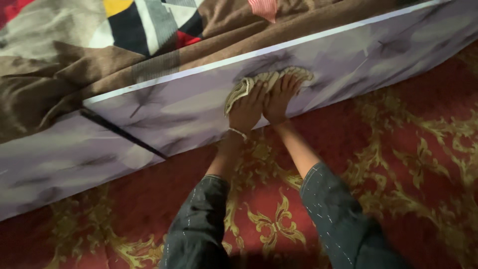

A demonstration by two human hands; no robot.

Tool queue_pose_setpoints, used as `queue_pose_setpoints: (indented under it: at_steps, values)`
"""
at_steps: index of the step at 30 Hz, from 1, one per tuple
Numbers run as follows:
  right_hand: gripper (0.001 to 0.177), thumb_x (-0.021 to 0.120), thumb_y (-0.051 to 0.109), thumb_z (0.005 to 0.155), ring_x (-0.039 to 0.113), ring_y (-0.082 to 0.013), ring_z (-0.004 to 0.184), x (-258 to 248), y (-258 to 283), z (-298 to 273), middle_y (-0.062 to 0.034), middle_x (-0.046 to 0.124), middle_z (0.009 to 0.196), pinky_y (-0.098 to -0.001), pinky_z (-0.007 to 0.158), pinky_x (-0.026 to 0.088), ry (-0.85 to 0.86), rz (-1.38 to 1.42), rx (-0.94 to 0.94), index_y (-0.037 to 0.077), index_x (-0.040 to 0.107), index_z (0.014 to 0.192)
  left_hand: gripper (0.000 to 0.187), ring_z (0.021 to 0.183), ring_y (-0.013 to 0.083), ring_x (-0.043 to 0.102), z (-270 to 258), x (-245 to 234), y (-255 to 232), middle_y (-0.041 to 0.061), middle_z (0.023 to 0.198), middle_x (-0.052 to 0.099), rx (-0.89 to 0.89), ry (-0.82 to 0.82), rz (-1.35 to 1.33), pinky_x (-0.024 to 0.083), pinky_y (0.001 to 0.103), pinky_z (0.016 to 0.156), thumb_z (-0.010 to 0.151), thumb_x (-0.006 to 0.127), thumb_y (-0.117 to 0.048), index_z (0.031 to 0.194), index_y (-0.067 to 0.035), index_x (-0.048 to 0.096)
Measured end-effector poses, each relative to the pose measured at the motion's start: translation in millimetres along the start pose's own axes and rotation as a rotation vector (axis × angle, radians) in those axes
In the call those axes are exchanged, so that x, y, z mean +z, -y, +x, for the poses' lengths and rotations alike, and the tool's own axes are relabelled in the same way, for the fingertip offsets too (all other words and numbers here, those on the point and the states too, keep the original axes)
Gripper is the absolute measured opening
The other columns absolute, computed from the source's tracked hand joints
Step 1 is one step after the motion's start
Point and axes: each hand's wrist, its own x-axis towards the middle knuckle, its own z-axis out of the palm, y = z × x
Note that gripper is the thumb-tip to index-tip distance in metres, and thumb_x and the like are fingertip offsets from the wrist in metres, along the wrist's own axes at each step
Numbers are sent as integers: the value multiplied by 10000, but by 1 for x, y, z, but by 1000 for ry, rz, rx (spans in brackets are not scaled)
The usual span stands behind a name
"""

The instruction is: The person wipes the side of a bed frame with a cloth. They move along the length of the bed, scrubbing the surface with both hands.

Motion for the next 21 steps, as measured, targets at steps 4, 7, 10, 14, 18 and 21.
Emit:
queue_pose_setpoints:
  at_steps: [4, 7, 10, 14, 18, 21]
  values:
    - [623, 410, 324, 1087, 35, -488, 1587, 13, 40, 14, -203, 90, 1720, -766, 1247, -2, -22, -20, -13, 55, 206, 1610, 435, 1112, 106, 634, -8, -21, 32, -55, 1505, 552, -35, -90, -31, 541, 324, 840, 1059, 590, -336, 1470, -195, 576]
    - [632, 422, 311, 1071, 25, -460, 1601, 24, 81, 26, -176, 80, 1724, -774, 1268, -9, -50, -42, -43, 103, 195, 1623, 442, 1252, 97, 625, -24, -39, 68, -42, 1504, 573, -15, -14, 98, 521, 355, 855, 1019, 604, -309, 1446, -197, 601]
    - [601, 490, 292, 1046, 55, -468, 1593, 31, 127, 39, -187, 183, 1702, -787, 1243, -9, -28, -22, -135, 112, 310, 1591, 431, 1298, 177, 590, -40, -62, 109, -3, 1480, 584, -49, -46, 94, 504, 426, 911, 1027, 626, -323, 1437, -191, 615]
    - [531, 578, 379, 960, 171, -496, 1524, 34, 198, 51, -160, 380, 1595, -779, 1177, 48, 168, 42, -134, 133, 541, 1428, 405, 1295, 261, 566, -64, -93, 162, 55, 1443, 589, -121, -98, 119, 465, 494, 964, 1027, 631, -392, 1368, -176, 613]
    - [490, 593, 348, 1074, 243, -385, 1583, 27, 258, 69, -120, 413, 1642, -683, 1289, 130, 195, 72, -313, 142, 594, 1518, 424, 1341, 346, 535, -94, -118, 201, 129, 1457, 569, -217, -40, 150, 419, 544, 1063, 1058, 625, -409, 1363, -118, 581]
    - [450, 572, 323, 1080, 270, -330, 1559, 10, 286, 82, -56, 422, 1627, -656, 1270, 128, 79, 55, -364, 200, 601, 1512, 500, 1370, 414, 492, -117, -118, 214, 201, 1493, 517, -230, -121, 172, 378, 592, 1127, 1061, 616, -406, 1420, -64, 548]
